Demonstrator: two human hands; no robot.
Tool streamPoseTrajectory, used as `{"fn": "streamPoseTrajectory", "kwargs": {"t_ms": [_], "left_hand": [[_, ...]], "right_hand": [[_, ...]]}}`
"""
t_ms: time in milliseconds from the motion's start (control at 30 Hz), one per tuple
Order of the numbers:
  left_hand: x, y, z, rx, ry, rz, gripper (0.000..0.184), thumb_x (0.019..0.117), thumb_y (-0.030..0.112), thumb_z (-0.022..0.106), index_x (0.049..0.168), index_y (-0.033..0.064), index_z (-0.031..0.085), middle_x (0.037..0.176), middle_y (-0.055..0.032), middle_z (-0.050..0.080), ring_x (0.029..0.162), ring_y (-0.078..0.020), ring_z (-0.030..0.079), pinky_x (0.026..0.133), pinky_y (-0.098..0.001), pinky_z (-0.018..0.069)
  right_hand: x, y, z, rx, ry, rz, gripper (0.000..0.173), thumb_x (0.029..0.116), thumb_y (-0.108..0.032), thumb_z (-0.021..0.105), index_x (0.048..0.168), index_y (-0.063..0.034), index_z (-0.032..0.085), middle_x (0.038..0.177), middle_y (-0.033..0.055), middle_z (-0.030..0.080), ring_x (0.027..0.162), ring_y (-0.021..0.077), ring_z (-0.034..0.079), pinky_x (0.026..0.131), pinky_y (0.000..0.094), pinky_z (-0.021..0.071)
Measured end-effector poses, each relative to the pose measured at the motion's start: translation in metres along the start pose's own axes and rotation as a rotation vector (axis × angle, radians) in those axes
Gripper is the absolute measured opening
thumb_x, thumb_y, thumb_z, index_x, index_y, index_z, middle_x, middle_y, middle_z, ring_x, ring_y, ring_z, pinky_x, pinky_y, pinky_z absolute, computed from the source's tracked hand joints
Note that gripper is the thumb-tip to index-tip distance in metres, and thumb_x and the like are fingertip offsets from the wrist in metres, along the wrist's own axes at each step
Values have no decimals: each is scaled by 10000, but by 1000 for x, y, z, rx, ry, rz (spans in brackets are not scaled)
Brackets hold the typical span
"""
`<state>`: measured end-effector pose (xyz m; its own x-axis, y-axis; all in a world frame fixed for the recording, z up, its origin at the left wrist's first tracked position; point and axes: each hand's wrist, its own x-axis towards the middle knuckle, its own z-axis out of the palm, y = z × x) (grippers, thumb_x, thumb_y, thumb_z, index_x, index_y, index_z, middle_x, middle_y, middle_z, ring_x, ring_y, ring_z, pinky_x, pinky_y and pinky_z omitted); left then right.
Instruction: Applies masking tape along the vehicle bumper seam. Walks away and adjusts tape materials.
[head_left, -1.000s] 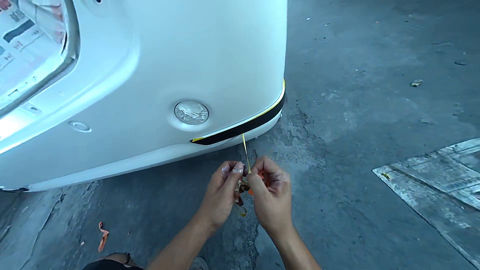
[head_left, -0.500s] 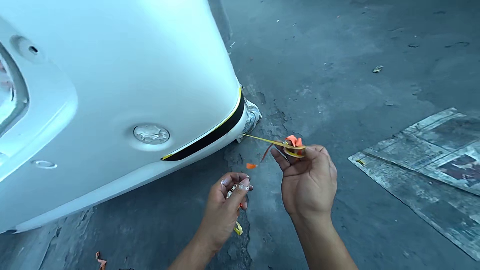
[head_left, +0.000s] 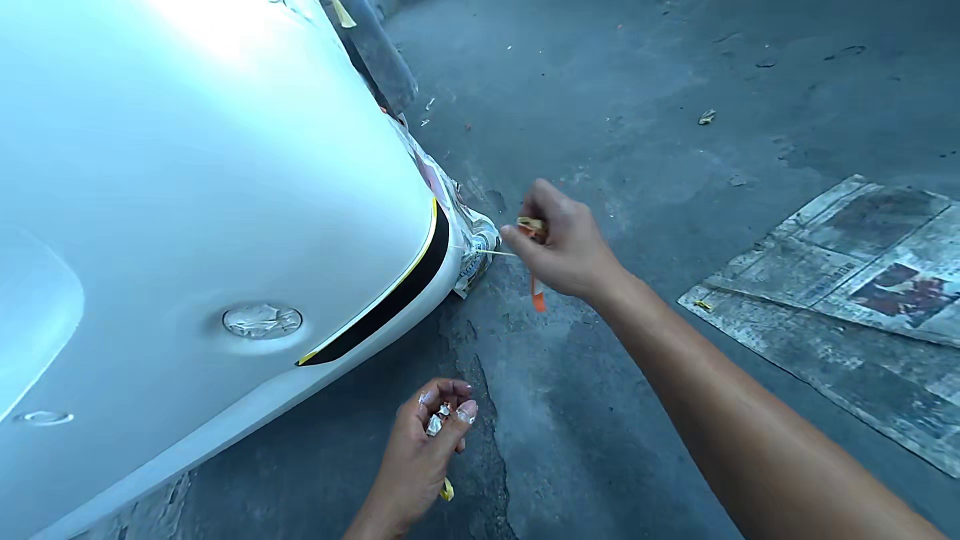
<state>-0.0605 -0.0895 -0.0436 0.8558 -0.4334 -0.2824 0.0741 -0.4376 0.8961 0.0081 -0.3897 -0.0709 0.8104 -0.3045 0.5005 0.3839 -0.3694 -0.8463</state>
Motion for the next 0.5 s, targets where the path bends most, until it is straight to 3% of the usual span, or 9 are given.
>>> {"fn": "streamPoseTrajectory", "kwargs": {"t_ms": [100, 133, 233, 367, 500], "left_hand": [[-1, -4, -8, 16, 3, 0, 297, 971, 204, 686, 1213, 34, 660, 1041, -95, 697, 663, -130, 618, 498, -225, 487], [-3, -5, -10, 20, 3, 0, 296, 972, 198, 684, 1214, 30, 659, 1040, -96, 697, 661, -127, 617, 499, -224, 488], [-6, -8, -16, 35, 2, -7, 300, 970, 194, 690, 1215, 25, 654, 1034, -101, 696, 663, -125, 618, 504, -226, 488], [-11, -10, -26, 51, 2, -22, 314, 961, 190, 697, 1221, 19, 647, 1023, -99, 700, 666, -120, 618, 508, -226, 490], [-13, -14, -33, 96, -10, -17, 313, 965, 165, 690, 1230, 7, 636, 1020, -88, 704, 676, -122, 624, 528, -241, 504]], "right_hand": [[16, -4, 2, -430, -186, -74, 487, 827, -546, 788, 1078, -163, 623, 809, 31, 664, 712, 255, 667, 602, 534, 540], [21, -2, 4, -504, -216, -98, 456, 847, -543, 777, 1087, -180, 640, 844, 31, 687, 749, 267, 688, 623, 549, 544], [38, 12, 9, -532, -236, -129, 199, 978, -392, 674, 967, -194, 692, 819, 24, 677, 748, 246, 677, 613, 527, 522], [61, 17, 17, -386, -275, 205, 202, 1025, -370, 607, 950, -200, 689, 815, 36, 670, 783, 258, 664, 647, 558, 508], [78, 27, 33, -114, -112, 460, 192, 1000, -293, 599, 956, -170, 740, 855, 79, 690, 822, 278, 664, 683, 578, 500]]}}
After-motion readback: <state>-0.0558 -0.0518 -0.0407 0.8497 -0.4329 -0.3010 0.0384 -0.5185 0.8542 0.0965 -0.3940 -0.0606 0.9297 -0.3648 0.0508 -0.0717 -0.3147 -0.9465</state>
